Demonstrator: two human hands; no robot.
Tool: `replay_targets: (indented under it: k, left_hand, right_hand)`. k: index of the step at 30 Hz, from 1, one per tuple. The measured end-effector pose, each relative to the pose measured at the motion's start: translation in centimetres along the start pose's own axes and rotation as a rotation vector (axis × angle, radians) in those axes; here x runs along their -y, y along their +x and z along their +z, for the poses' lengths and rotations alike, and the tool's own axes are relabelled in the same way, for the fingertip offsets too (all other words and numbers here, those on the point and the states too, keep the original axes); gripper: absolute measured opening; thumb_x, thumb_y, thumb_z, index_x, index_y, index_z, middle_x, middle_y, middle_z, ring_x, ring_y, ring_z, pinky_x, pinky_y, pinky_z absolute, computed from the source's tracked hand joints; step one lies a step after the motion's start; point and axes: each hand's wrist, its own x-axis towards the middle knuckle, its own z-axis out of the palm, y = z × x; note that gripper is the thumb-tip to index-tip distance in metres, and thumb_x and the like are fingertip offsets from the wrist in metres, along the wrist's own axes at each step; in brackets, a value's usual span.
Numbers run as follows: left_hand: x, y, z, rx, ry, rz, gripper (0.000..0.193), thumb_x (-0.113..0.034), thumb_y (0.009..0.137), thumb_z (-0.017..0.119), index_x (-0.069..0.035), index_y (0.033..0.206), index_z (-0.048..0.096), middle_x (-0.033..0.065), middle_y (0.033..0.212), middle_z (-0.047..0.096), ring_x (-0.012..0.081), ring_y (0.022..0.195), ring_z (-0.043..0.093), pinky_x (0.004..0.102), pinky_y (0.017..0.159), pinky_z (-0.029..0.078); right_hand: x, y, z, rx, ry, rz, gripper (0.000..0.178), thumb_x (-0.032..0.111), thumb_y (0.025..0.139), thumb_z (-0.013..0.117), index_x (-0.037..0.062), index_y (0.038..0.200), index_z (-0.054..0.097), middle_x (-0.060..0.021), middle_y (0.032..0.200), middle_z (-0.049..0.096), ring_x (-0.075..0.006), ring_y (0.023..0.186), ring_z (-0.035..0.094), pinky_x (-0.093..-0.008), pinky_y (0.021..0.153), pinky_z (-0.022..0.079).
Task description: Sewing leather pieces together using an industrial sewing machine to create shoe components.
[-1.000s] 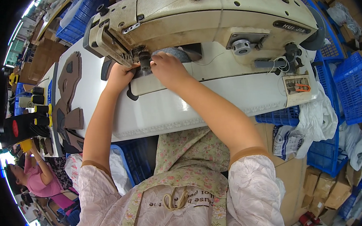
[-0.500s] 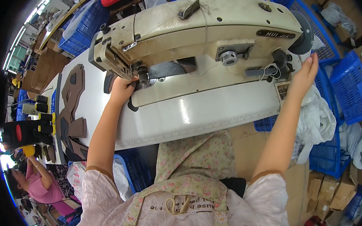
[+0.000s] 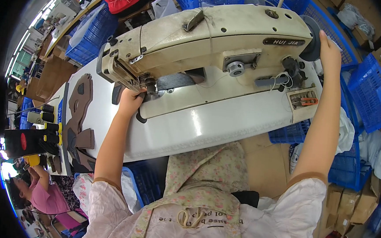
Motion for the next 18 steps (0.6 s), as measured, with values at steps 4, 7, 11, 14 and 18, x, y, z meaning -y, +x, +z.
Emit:
replay_targets:
  k: [4,7,11,14,18]
  left_hand:
    - [0.2,0.1,0.4,-0.019,0.017,0.006,0.032,0.007,0.072,0.058,-0.007,0.097,0.073,0.0161,0.100,0.068,0.0355,0.097,0.062,0.0383,0.084,0.049]
    - [-0.2,0.2,0.5,-0.020,0.031,-0.035,0.032,0.007,0.074,0.059,-0.006,0.098,0.073,0.0166,0.101,0.068,0.0349,0.098,0.063,0.0371,0.084,0.049]
    - [0.1,0.6,1.1,0.001,0.015,-0.007,0.032,0.007,0.074,0.058,-0.006,0.100,0.074,0.0178,0.097,0.070,0.0347,0.095,0.065,0.0364,0.082,0.050]
    - [0.0,0.2,0.4,0.034,0.115,-0.084,0.033,0.007,0.072,0.056,-0.003,0.099,0.073,0.0183,0.098,0.071,0.0319,0.097,0.068,0.0359,0.087,0.050]
    - [2.7,-0.4,0.2,0.028,0.140,-0.035,0.024,0.007,0.076,0.058,0.001,0.097,0.069,0.0191,0.101,0.070,0.0349,0.099,0.066,0.0375,0.088,0.049]
  right_hand:
    - [3.1,4.1,-0.5,0.071,-0.371,-0.139,0.076,0.069,0.090,0.040,0.0013,0.110,0.068,-0.0256,0.112,0.065,-0.0416,0.112,0.059,-0.0445,0.096,0.044]
    - [4.9,4.3,-0.7,0.123,-0.484,-0.146,0.077,0.070,0.089,0.043,0.0001,0.111,0.068,-0.0239,0.110,0.067,-0.0377,0.107,0.062,-0.0410,0.092,0.046]
    - [1.9,3.2,-1.9,0.034,0.032,-0.095,0.069,0.064,0.089,0.053,0.0011,0.114,0.068,-0.0132,0.105,0.071,-0.0245,0.095,0.066,-0.0353,0.083,0.049]
    - [-2.7,-1.8,-2.9,-0.208,0.297,-0.167,0.040,0.044,0.092,0.062,0.0047,0.090,0.070,-0.0039,0.075,0.065,-0.0099,0.066,0.058,-0.0270,0.061,0.045]
    - [-11.5,-8.6,-1.3,0.129,-0.136,-0.277,0.018,0.014,0.083,0.060,0.0058,0.094,0.071,-0.0109,0.078,0.068,-0.0219,0.073,0.066,-0.0329,0.068,0.051]
